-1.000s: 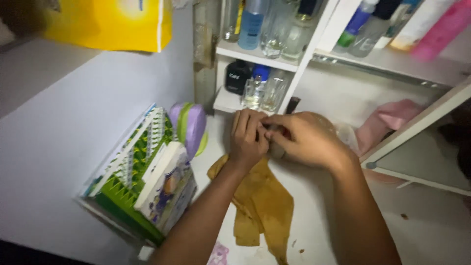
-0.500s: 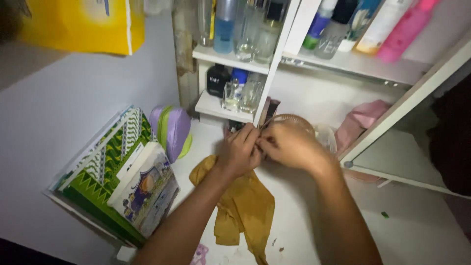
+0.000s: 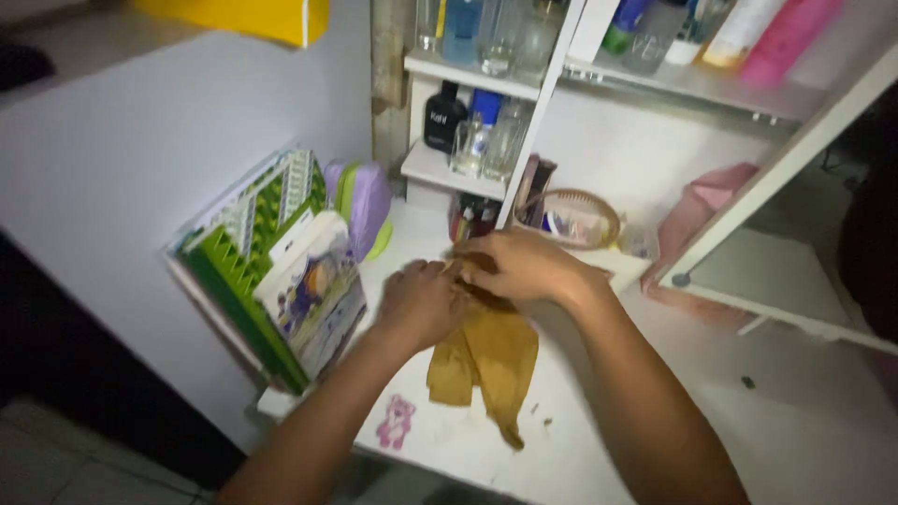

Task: Remove items from vanity shelves, wipe the surface and items with a cloth, and organize them back.

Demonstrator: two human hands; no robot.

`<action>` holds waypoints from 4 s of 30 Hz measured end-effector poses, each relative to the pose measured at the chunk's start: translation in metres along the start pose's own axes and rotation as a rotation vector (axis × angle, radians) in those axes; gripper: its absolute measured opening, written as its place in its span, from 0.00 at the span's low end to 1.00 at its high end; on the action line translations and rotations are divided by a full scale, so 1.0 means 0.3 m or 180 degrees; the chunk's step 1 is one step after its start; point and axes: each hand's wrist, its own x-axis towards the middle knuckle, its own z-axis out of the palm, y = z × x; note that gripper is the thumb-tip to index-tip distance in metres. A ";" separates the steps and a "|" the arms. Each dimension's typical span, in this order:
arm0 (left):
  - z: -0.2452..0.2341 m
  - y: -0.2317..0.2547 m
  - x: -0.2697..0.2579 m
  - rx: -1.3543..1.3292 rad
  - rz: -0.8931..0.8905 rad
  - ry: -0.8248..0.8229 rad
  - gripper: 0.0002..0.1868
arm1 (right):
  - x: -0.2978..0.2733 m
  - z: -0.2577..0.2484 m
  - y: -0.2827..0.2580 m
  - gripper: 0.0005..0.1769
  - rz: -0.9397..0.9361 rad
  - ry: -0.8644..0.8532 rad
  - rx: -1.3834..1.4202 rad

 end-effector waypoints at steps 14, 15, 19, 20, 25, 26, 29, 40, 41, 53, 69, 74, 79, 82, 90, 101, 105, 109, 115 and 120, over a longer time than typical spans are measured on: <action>0.127 0.021 -0.344 -0.1761 0.1100 0.0147 0.19 | -0.543 0.285 -0.268 0.38 0.1053 -0.0019 0.0313; 0.091 0.057 -0.396 -0.2063 0.0820 0.0269 0.19 | -0.591 0.305 -0.277 0.39 0.1030 0.0197 0.0189; 0.112 -0.019 -0.455 -0.1614 0.0517 0.0870 0.15 | -0.671 0.412 -0.170 0.41 0.1135 0.0629 -0.0262; 0.121 -0.043 -0.463 -0.1365 0.0360 0.1090 0.09 | -0.669 0.431 -0.125 0.45 0.1318 0.0747 -0.0382; 0.130 -0.001 -0.498 -0.0685 0.0397 0.1953 0.05 | -0.587 0.571 0.054 0.65 0.1597 0.1287 -0.0175; 0.128 0.006 -0.505 -0.0662 0.0446 0.2008 0.05 | -0.567 0.581 0.048 0.57 0.1219 0.1508 -0.0235; 0.118 0.015 -0.493 -0.0643 0.0353 0.2002 0.05 | -0.514 0.593 0.090 0.46 0.1040 0.1554 -0.0522; 0.115 0.014 -0.449 -0.0425 -0.0339 0.1202 0.09 | -0.515 0.557 0.017 0.30 0.1012 0.1283 -0.0937; 0.123 0.008 -0.432 -0.0166 -0.0203 0.1409 0.10 | -0.505 0.549 0.017 0.30 0.1056 0.1271 -0.0822; -0.015 0.012 -0.282 0.0118 -0.0483 0.0056 0.12 | -0.392 0.401 -0.012 0.41 0.1458 0.0648 -0.0009; -0.004 -0.001 -0.244 -0.0158 -0.0757 0.0113 0.37 | -0.256 0.377 -0.327 0.29 0.1662 0.0879 0.0035; 0.035 -0.017 -0.262 0.0076 -0.0765 0.0067 0.31 | -0.086 0.414 -0.200 0.31 0.2538 0.1574 0.0499; 0.020 -0.020 -0.239 0.0081 -0.0836 -0.0029 0.34 | 0.119 0.393 -0.189 0.33 0.2356 0.1559 0.0737; 0.012 -0.014 -0.246 -0.0209 -0.0852 -0.0084 0.33 | 0.033 0.445 -0.162 0.30 0.1783 0.1795 0.0150; -0.020 0.016 -0.230 0.0046 -0.0288 -0.0213 0.35 | -0.566 0.357 0.013 0.25 0.2946 0.1799 0.0844; -0.031 0.034 -0.213 0.0043 -0.0412 -0.0291 0.38 | -0.212 0.359 -0.205 0.32 0.2347 0.1309 0.0452; -0.011 0.022 -0.223 0.0147 -0.0384 -0.0325 0.34 | -0.253 0.451 0.046 0.36 0.1929 0.1584 -0.0096; 0.007 0.026 -0.208 0.0347 -0.0385 -0.0388 0.37 | -0.414 0.379 0.141 0.35 0.2017 0.1559 -0.0064; -0.030 0.054 -0.197 0.0184 -0.0483 -0.0526 0.36 | -0.438 0.391 -0.080 0.32 0.1986 0.1543 0.0066; 0.007 0.020 -0.210 0.0263 -0.0361 -0.0336 0.31 | -0.286 0.378 -0.284 0.30 0.1995 0.1633 0.0142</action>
